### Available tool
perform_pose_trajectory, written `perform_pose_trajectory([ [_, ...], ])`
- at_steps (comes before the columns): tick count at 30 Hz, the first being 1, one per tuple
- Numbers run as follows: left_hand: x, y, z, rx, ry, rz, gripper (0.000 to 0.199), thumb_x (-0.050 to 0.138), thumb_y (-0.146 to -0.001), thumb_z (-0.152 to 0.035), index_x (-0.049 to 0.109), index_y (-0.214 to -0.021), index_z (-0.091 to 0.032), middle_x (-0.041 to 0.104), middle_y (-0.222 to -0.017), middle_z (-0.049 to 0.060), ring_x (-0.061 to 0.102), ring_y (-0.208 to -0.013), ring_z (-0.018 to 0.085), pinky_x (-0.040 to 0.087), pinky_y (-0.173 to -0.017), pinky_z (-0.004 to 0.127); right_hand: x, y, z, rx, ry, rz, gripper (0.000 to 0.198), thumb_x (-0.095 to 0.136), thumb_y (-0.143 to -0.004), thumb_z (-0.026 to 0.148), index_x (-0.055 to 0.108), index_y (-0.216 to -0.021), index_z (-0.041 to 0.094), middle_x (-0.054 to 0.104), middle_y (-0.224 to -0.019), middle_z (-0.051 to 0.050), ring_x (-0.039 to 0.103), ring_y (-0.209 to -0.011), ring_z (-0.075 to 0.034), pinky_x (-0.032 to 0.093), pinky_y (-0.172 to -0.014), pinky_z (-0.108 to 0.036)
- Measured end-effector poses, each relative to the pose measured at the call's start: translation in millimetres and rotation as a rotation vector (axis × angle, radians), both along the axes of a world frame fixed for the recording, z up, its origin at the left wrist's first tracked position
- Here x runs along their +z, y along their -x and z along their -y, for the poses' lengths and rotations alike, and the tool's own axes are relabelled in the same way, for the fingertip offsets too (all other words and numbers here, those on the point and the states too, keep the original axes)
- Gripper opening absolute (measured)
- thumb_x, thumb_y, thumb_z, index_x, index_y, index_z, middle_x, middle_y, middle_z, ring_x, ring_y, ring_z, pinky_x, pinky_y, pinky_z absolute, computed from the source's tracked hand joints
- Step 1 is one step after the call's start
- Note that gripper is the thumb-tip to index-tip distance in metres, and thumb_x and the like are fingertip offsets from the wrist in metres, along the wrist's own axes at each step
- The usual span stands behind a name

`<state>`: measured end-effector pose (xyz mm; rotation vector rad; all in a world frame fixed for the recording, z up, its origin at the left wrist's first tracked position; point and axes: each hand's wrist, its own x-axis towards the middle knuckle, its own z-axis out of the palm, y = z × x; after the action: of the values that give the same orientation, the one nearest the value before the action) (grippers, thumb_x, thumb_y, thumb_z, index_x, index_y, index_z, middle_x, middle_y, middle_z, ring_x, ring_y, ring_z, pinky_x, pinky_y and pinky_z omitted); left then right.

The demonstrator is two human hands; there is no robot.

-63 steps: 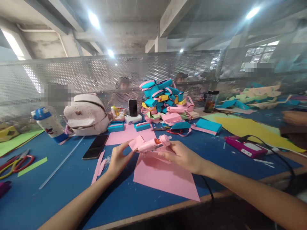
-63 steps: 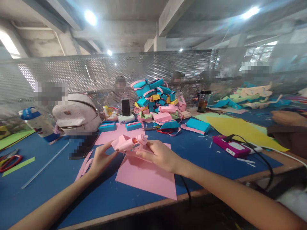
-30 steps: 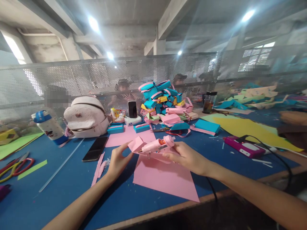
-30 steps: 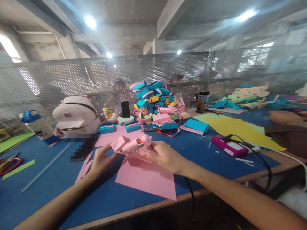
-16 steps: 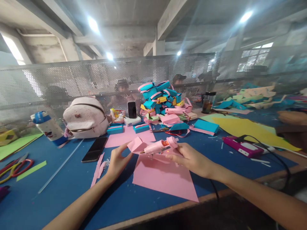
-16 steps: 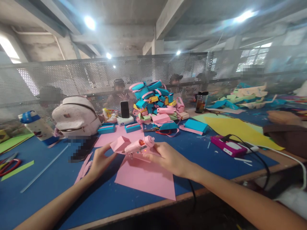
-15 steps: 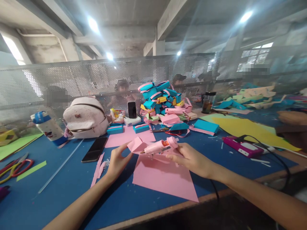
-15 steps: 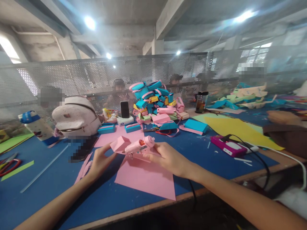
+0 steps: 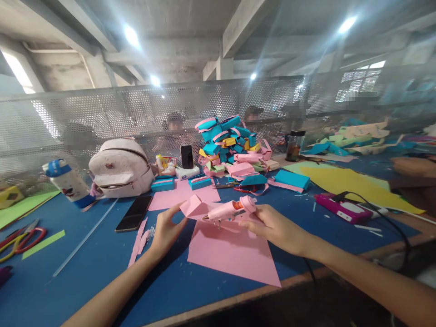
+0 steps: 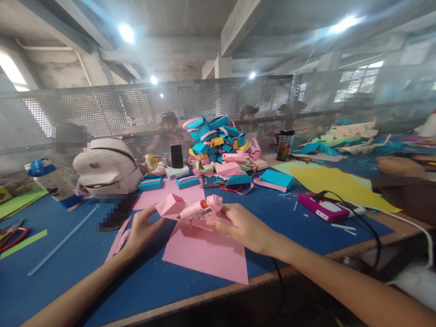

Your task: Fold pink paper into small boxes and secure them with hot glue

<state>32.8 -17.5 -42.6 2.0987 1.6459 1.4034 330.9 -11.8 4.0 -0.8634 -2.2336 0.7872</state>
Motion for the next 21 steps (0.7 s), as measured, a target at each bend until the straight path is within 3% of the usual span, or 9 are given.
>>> perform_pose_trajectory([
  [11, -1.3, 0.7, -0.4, 0.006, 0.007, 0.006, 0.036, 0.062, -0.08, -0.027, 0.073, -0.113, -0.021, 0.075, -0.112, 0.002, 0.071, -0.104, 0.025, 0.054, -0.089, 0.032, -0.7, -3.4, 0.2, -0.001, 0.011, 0.024, 0.042, 0.049, -0.095, 0.052, 0.066, -0.082, 0.016, 0.061, -0.075, -0.001, 0.054, -0.069, -0.016, 0.042, -0.063, -0.025],
  [21, -3.3, 2.6, -2.6, 0.012, 0.001, 0.0, 0.035, 0.063, -0.08, -0.027, 0.073, -0.113, -0.022, 0.075, -0.112, 0.002, 0.071, -0.102, 0.025, 0.055, -0.086, 0.031, 2.7, -2.3, 2.6, 0.001, 0.006, 0.033, 0.038, 0.05, -0.095, 0.049, 0.068, -0.086, 0.016, 0.059, -0.073, 0.0, 0.048, -0.065, -0.014, 0.039, -0.062, -0.025],
])
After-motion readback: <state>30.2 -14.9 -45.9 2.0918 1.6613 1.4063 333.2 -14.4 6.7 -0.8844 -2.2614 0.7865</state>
